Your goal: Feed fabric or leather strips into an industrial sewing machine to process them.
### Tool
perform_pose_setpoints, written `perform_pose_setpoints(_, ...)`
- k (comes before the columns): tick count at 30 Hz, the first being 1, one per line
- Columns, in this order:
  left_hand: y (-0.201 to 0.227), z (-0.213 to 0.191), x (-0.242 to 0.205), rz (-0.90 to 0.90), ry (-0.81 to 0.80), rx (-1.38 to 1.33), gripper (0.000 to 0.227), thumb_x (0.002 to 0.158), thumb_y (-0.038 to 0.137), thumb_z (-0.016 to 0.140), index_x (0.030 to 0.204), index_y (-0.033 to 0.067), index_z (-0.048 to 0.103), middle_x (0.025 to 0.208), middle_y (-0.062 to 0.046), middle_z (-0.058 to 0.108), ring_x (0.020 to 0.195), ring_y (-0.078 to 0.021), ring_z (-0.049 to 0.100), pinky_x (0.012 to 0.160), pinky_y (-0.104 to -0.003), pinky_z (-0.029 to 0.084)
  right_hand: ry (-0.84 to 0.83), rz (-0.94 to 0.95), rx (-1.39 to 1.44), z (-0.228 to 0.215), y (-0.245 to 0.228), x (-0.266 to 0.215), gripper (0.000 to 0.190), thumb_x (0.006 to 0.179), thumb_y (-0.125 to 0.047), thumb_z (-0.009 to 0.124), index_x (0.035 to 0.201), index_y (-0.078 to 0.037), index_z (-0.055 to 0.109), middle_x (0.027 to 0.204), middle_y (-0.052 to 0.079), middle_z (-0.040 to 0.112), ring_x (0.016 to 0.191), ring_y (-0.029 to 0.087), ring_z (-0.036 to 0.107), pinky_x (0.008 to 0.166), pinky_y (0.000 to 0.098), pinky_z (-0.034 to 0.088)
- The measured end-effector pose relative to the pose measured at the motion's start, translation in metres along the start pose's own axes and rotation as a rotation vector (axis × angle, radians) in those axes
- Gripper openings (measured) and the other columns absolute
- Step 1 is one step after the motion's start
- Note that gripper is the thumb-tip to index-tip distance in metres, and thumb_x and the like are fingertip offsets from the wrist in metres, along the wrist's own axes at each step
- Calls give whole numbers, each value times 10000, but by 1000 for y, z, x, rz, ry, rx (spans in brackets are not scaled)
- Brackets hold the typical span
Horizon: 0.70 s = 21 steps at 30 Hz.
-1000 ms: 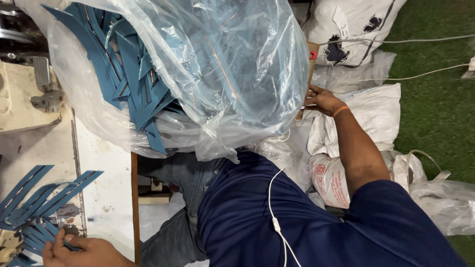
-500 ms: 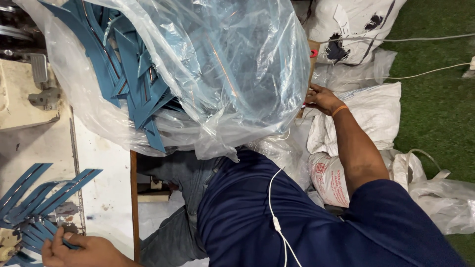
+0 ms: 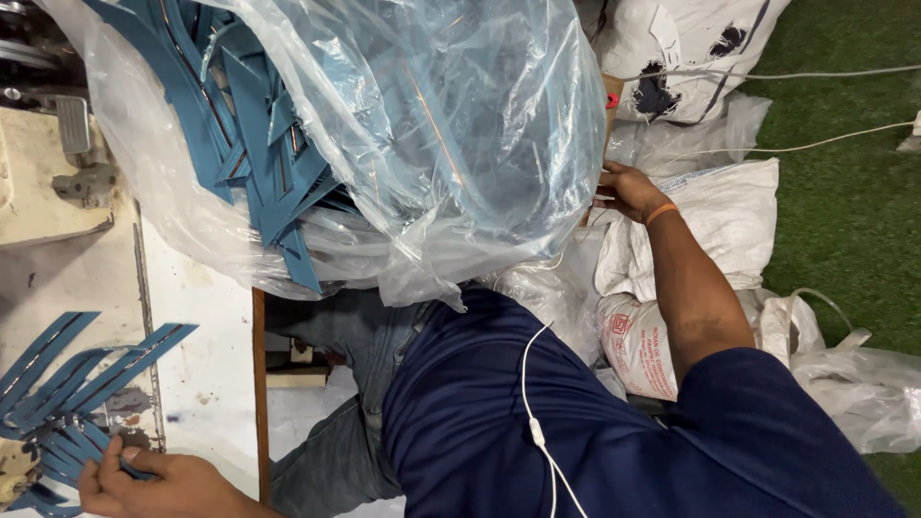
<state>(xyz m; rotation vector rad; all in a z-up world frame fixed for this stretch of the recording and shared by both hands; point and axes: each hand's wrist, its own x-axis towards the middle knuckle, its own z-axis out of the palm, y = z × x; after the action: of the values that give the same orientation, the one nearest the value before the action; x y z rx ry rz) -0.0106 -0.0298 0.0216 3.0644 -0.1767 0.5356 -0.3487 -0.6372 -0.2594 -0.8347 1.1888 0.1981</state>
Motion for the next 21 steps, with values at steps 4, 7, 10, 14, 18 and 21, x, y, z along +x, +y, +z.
perform_pose_setpoints(4,0,0,1,-35,-3,-83,201,1185,-83,456,1242,-76,649,1454,-184,450,1235,-259,656,1038,-312,628,-1,3,12,1,-2,-1,518,1000,-179,531,1515,-131,502,1279,-1,678,1043,158,647,888,340,525)
perform_pose_setpoints(7,-5,3,0,-10,5,82,229,1148,-56,456,1222,-47,672,1428,-171,467,1209,-267,656,1013,-319,617,3,7,13,3,-4,-4,493,995,-193,535,1484,-135,524,1267,-10,678,1048,154,651,896,337,528)
perform_pose_setpoints(10,-5,2,-1,-23,-3,36,234,1148,-52,444,1223,-52,666,1428,-172,466,1233,-261,650,1045,-318,621,10,12,18,4,-5,-5,462,995,-215,555,1451,-136,550,1249,-6,679,1050,151,649,905,335,526)
perform_pose_setpoints(14,-4,0,-2,24,4,61,232,1166,-44,440,1236,-47,661,1441,-171,460,1294,-273,617,1075,-324,610,10,5,19,2,-2,-2,446,998,-232,576,1431,-121,573,1230,16,684,1049,166,644,906,337,531)
perform_pose_setpoints(18,-6,0,-3,43,3,57,244,1161,-45,430,1262,-52,652,1460,-181,455,1323,-288,605,1081,-328,606,24,-21,-8,0,4,6,482,969,-177,607,1441,-98,549,1256,36,691,1115,213,662,958,370,558)
perform_pose_setpoints(21,-9,1,-3,34,1,123,239,1150,-33,448,1258,-38,661,1453,-175,464,1314,-296,598,1066,-349,592,-41,-84,-52,-7,10,11,576,884,-59,638,1445,-91,508,1307,18,666,1194,223,651,1011,404,557)
